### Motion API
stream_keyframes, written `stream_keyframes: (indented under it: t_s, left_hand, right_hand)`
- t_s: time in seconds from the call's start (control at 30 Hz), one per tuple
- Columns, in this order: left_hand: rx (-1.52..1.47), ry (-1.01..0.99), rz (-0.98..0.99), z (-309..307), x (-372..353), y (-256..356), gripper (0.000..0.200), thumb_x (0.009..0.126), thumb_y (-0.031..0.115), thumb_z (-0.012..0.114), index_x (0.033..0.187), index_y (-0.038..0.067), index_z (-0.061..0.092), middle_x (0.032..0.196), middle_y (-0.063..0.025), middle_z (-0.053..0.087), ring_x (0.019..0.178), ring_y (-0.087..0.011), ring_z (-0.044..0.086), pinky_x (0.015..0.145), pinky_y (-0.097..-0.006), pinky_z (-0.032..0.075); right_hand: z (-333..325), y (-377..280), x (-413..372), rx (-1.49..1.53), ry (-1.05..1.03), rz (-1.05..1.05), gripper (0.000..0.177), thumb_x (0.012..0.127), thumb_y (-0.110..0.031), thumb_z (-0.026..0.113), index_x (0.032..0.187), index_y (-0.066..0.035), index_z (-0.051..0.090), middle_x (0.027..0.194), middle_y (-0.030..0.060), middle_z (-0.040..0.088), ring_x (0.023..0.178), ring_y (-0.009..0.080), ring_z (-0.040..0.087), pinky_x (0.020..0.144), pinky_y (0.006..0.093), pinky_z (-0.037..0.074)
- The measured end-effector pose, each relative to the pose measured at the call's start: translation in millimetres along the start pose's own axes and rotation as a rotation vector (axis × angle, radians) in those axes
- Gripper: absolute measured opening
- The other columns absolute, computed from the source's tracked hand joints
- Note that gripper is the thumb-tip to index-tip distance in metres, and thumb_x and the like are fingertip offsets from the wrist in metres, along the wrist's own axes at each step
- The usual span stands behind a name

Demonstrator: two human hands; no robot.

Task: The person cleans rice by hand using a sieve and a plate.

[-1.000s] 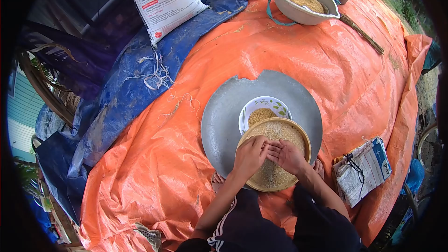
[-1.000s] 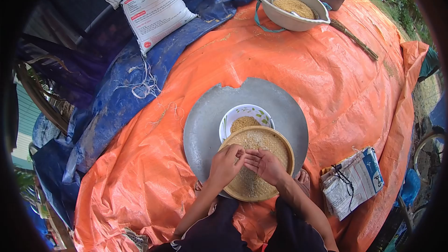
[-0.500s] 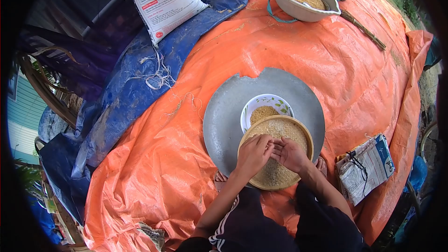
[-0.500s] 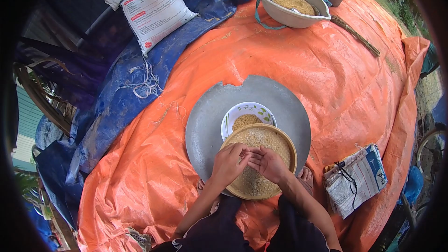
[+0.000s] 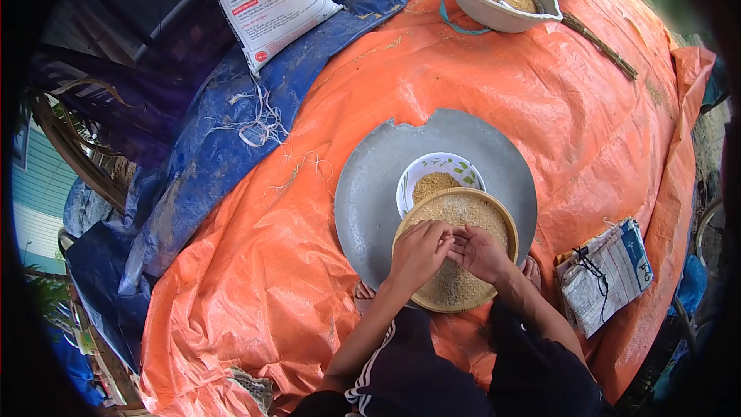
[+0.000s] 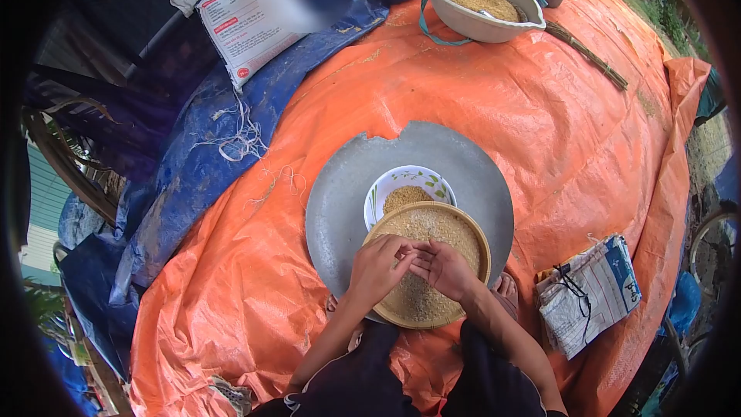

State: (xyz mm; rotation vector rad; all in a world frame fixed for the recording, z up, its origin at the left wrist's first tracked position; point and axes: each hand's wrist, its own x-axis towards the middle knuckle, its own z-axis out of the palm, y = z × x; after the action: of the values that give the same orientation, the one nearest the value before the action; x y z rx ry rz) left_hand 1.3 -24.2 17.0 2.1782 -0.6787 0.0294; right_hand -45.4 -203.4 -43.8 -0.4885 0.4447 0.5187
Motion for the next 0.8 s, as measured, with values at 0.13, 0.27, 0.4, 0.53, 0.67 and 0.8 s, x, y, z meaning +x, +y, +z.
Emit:
stream_keyframes:
  t_s: [0.13, 0.27, 0.4, 0.53, 0.67, 0.8]
  left_hand:
    - [0.02, 0.103, -0.094, -6, -6, -19, 0.016, 0.081, 0.009, 0.074, 0.094, 0.004, 0.065, 0.085, -0.0084, 0.067, 0.072, -0.0236, 0.066, 0.067, -0.0346, 0.052]
    - [0.043, 0.118, -0.294, -16, -10, -36, 0.013, 0.083, 0.011, 0.073, 0.094, 0.005, 0.068, 0.085, -0.0072, 0.065, 0.071, -0.0241, 0.064, 0.067, -0.0353, 0.052]
    - [0.161, 0.049, -0.329, -16, -15, -48, 0.01, 0.085, 0.014, 0.071, 0.092, 0.008, 0.069, 0.086, -0.0074, 0.063, 0.076, -0.0263, 0.066, 0.068, -0.0377, 0.053]
    - [0.212, 0.04, -0.24, -8, -14, -54, 0.01, 0.086, 0.017, 0.07, 0.09, 0.008, 0.069, 0.084, -0.0075, 0.061, 0.078, -0.0266, 0.065, 0.069, -0.0384, 0.052]
    - [0.296, 0.001, -0.145, -1, -8, -52, 0.01, 0.086, 0.017, 0.07, 0.088, 0.007, 0.068, 0.084, -0.0085, 0.06, 0.08, -0.027, 0.065, 0.073, -0.0389, 0.052]
    - [0.33, -0.021, -0.118, 11, -7, -54, 0.011, 0.086, 0.016, 0.068, 0.087, 0.006, 0.066, 0.086, -0.0095, 0.06, 0.083, -0.0277, 0.065, 0.074, -0.0405, 0.052]
  right_hand:
    - [10, -4, -4, -0.042, 0.007, 0.013, 0.05, 0.105, -0.028, 0.036, 0.138, 0.009, 0.042, 0.136, 0.0209, 0.056, 0.124, 0.028, 0.057, 0.11, 0.0381, 0.044]
    - [14, -8, -5, -0.068, 0.036, 0.01, 0.052, 0.105, -0.028, 0.033, 0.14, 0.011, 0.04, 0.139, 0.0229, 0.053, 0.13, 0.0307, 0.053, 0.112, 0.0385, 0.043]
    - [14, -7, -4, -0.08, 0.045, 0.021, 0.051, 0.106, -0.027, 0.031, 0.139, 0.011, 0.041, 0.139, 0.0232, 0.054, 0.129, 0.0306, 0.054, 0.112, 0.0385, 0.043]
    - [10, -6, -4, -0.074, 0.036, 0.01, 0.052, 0.105, -0.029, 0.036, 0.138, 0.01, 0.043, 0.137, 0.0232, 0.055, 0.128, 0.0308, 0.055, 0.112, 0.039, 0.043]
    - [12, -8, -5, -0.082, 0.044, 0.01, 0.052, 0.105, -0.029, 0.036, 0.138, 0.01, 0.043, 0.137, 0.0231, 0.055, 0.128, 0.0307, 0.055, 0.112, 0.039, 0.043]
    - [10, -8, -6, -0.071, 0.049, 0.007, 0.052, 0.105, -0.029, 0.036, 0.139, 0.01, 0.043, 0.137, 0.0228, 0.055, 0.128, 0.0311, 0.055, 0.112, 0.0398, 0.043]
